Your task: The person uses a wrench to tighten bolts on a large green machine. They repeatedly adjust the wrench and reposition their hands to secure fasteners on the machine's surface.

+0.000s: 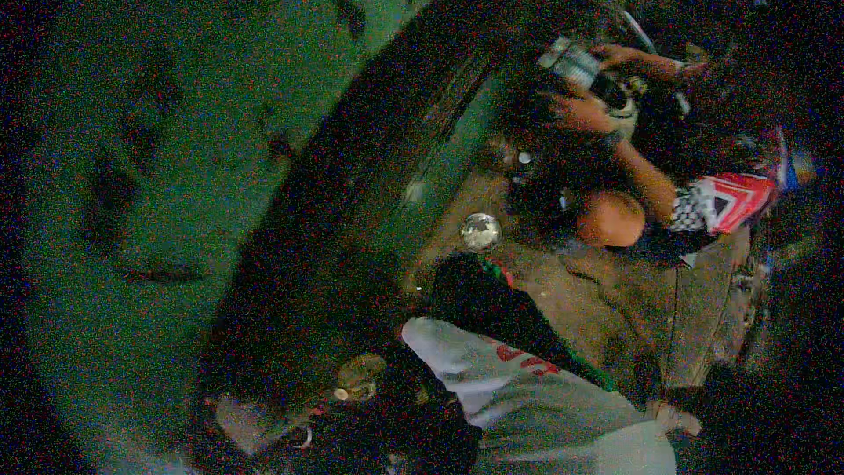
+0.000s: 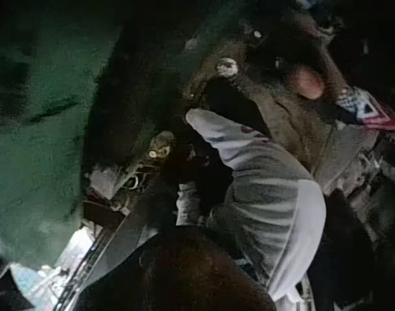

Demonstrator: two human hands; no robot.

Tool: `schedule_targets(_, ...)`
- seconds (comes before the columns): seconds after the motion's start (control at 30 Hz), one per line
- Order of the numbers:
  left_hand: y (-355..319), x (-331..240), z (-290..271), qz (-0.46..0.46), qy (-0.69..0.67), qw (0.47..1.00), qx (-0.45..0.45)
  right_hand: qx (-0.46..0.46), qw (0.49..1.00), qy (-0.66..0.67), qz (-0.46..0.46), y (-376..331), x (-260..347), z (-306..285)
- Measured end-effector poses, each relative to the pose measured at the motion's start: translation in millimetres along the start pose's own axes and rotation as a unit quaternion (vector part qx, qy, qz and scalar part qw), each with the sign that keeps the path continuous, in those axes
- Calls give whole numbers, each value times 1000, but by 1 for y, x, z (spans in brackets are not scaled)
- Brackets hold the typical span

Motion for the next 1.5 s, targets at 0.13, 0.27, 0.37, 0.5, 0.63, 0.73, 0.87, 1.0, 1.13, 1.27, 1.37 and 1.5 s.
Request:
schedule_targets(0.13, -63, -54, -12, -30, -45, 998, -21, -9, 999, 44, 27, -89, 13, -49)
schedule_targets(0.27, -117, -85, -22, -23, -77, 996, -36, -45, 991, 66, 103, -195, -12, -91)
schedule_targets(0.37, -172, -82, -5, -25, -129, 990, -51, -57, 983, 63, 160, -285, -9, -106)
schedule_targets(0.5, -239, -76, 2, -89, -196, 973, -81, -70, 972, 81, 210, -375, 33, -118)
schedule_targets(0.63, -298, -71, 19, -153, -250, 948, -123, 59, 982, 22, 175, -379, 53, -89)
schedule_targets(0.73, -329, -89, 48, -206, -295, 921, -149, 167, 975, -19, 146, -409, 59, -100)
schedule_targets(0.87, -333, -124, 71, -242, -337, 892, -177, 213, 975, -24, 65, -417, 4, -120)
schedule_targets(1.0, -332, -158, 96, -269, -372, 866, -198, 219, 964, 129, 75, -443, -4, -147)
schedule_targets(1.13, -325, -180, 108, -267, -392, 854, -215, 221, 962, 143, 72, -445, -16, -168)
schedule_targets(1.27, -314, -190, 120, -261, -411, 844, -225, 245, 966, 55, 62, -434, -31, -182)
schedule_targets(1.37, -318, -195, 140, -266, -423, 837, -221, 266, 962, -16, 53, -425, -34, -185)
schedule_targets(1.5, -328, -191, 165, -271, -426, 837, -211, 261, 958, -118, 22, -408, -26, -179)
Point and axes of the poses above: each hand's wrist, its own y-axis towards the middle knuckle, its own z-axis out of the palm, x = y × z, the point moved 5 cm from there along y, towards the middle knuckle, and after that the axes turned 1 degree about -x, right-handed, at the moved point
